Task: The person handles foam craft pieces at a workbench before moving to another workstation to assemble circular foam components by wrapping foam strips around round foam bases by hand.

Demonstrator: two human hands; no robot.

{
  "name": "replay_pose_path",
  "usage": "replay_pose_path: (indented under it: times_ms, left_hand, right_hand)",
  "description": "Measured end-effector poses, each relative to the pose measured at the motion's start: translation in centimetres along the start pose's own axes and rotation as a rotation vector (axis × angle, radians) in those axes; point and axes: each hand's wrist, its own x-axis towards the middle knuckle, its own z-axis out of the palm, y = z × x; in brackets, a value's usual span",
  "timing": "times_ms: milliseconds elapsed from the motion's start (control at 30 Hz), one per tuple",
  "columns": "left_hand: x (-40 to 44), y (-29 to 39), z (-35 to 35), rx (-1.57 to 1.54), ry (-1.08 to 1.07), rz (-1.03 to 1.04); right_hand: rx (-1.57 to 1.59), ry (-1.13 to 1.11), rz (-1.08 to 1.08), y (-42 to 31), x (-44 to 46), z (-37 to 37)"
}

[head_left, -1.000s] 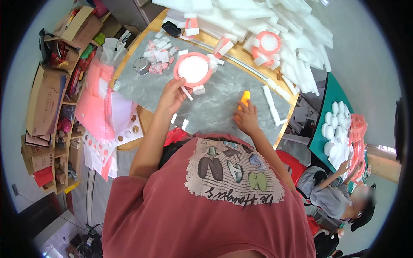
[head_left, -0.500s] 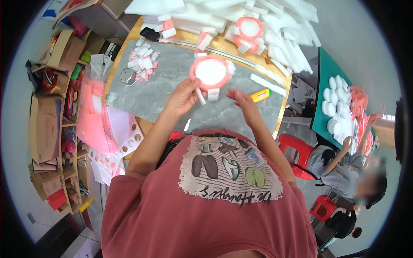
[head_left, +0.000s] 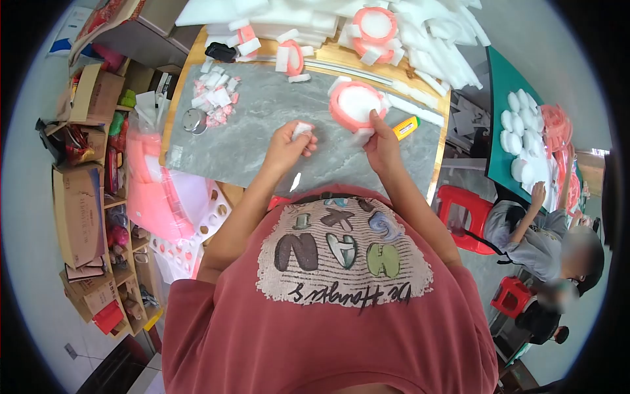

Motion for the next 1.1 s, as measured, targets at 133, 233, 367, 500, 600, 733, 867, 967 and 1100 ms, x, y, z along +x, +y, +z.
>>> replay_pose_path:
  times_ms: [133, 233, 367, 500, 600, 733, 867, 967, 1100]
  left_hand:
    - [1.7, -1.2, -1.4, 0.308, 0.198, 0.145]
    - [2.4, -2.0, -2.0, 0.609, 0.319, 0.299]
    - [2.7, -1.9, -3.9, 0.285, 0.411, 0.246]
    - [2.0, -2.2, -7.7, 0.226, 0.583, 0.166]
    - [1.5, -2.3, -9.8, 0.121, 0.694, 0.083]
    - [2.2, -3.8, -11.4, 0.073, 0.741, 0.039]
    - [3.7, -6.1, -8.7, 0.536, 0.467, 0.037]
    - [4.8, -6.6, -5.2, 0.759, 0.430, 0.339]
    - [1.6, 1.0, -0.4, 0.434, 0.091, 0.411]
  right_hand:
    - [0.114, -0.007, 0.071, -0.3, 0.1, -1.7]
    - [0.137, -0.049, 0.114, -0.5, 0.3, -1.6]
    - [0.173, 0.059, -0.011, -0.7, 0.8, -3.0]
    - [0.212, 0.116, -0.110, -2.4, -0.2, -4.4]
    - [0.238, 0.058, -0.175, -3.6, -1.3, -5.5]
    - [0.334, 0.076, -0.190, -5.1, -2.6, -6.0]
    - [0.351, -0.084, -0.054, -4.3, -1.9, -6.7]
    - [0.366, -0.183, 0.137, -3.4, -2.5, -5.0]
    - [0.240, -0.063, 0.262, -2.5, -3.5, -2.5]
